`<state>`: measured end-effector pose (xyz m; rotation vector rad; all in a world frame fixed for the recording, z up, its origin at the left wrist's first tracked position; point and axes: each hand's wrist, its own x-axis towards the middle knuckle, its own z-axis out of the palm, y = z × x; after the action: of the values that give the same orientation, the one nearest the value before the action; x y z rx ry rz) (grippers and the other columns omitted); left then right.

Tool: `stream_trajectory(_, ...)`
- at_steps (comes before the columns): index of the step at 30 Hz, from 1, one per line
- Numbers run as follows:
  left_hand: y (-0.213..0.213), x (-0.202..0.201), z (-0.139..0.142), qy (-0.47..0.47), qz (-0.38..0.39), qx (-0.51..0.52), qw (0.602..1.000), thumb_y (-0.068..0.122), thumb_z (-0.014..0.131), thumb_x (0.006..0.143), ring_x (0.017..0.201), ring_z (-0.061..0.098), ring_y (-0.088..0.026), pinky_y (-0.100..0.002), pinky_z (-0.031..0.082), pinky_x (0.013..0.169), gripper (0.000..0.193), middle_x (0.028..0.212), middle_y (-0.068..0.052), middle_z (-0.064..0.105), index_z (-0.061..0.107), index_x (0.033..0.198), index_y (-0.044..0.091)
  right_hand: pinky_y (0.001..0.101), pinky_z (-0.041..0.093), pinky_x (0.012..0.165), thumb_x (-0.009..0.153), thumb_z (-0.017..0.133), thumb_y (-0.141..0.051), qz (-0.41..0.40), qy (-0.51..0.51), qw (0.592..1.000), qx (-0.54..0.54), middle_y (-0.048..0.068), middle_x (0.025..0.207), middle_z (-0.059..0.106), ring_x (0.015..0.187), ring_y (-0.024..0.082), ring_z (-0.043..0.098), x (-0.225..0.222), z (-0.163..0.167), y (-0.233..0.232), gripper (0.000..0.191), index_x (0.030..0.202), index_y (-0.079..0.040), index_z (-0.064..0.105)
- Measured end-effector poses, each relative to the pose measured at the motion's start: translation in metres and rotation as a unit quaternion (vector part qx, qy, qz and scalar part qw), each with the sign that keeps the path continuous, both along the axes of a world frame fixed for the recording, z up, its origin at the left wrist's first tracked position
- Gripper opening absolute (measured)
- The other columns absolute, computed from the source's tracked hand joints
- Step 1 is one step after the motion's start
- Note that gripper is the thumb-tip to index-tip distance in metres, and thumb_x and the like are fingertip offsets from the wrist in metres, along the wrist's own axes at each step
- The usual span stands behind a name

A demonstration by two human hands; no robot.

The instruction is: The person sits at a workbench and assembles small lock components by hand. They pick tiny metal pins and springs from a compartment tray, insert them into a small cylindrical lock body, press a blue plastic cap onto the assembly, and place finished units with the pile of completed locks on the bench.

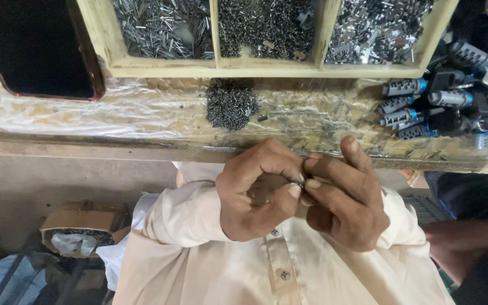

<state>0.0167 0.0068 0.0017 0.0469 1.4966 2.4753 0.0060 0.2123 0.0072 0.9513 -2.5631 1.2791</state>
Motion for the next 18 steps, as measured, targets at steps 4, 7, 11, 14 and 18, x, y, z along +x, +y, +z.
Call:
stream_trajectory(4,-0.007,0.001,-0.001,-0.056,-0.036,0.041,0.997,0.003,0.062,0.106,0.092,0.066,-0.013,-0.023,0.060,0.079,0.011,0.114,-0.012,0.061,0.060,0.114,-0.003,0.0546,0.035,0.112,0.072,0.072,0.006,0.082,-0.107,0.990,0.047,0.027,0.103,0.068,0.105,0.037,0.068,-0.014,0.005,0.014,0.024,0.095,0.006,0.064)
stream_trajectory(7,-0.010,0.003,-0.004,-0.050,-0.059,0.062,0.995,0.004,0.063,0.105,0.095,0.065,-0.013,-0.024,0.060,0.081,0.012,0.113,-0.012,0.061,0.061,0.113,-0.005,0.0520,0.047,0.112,0.081,0.083,-0.005,0.111,0.086,0.989,-0.038,0.028,0.102,0.067,0.109,0.035,0.070,-0.024,0.004,0.011,0.031,0.096,0.010,0.060)
stream_trajectory(11,-0.010,0.006,-0.009,-0.048,-0.058,0.083,0.994,0.007,0.063,0.109,0.094,0.062,-0.013,-0.024,0.054,0.086,0.014,0.110,-0.013,0.061,0.061,0.111,-0.006,0.0559,0.048,0.117,0.085,0.083,-0.007,0.047,-0.123,0.991,-0.011,0.020,0.096,0.070,0.103,0.027,0.071,-0.045,0.026,-0.020,0.019,0.095,0.001,0.068)
stream_trajectory(14,-0.005,0.005,-0.011,-0.073,-0.034,0.133,0.988,0.007,0.063,0.109,0.091,0.062,-0.012,-0.024,0.054,0.083,0.013,0.108,-0.013,0.062,0.060,0.110,-0.006,0.0543,0.046,0.114,0.086,0.083,-0.028,0.062,-0.019,0.997,-0.034,0.021,0.101,0.068,0.105,0.029,0.070,-0.074,0.054,-0.043,0.040,0.100,0.004,0.063)
stream_trajectory(18,-0.009,-0.003,-0.010,-0.088,-0.004,0.188,0.978,0.002,0.061,0.105,0.091,0.068,-0.014,-0.031,0.063,0.084,0.009,0.113,-0.013,0.061,0.060,0.112,-0.004,0.0579,0.044,0.109,0.082,0.079,-0.024,0.118,0.005,0.967,0.228,0.023,0.107,0.068,0.108,0.043,0.065,-0.129,0.103,-0.021,0.033,0.100,0.000,0.066)
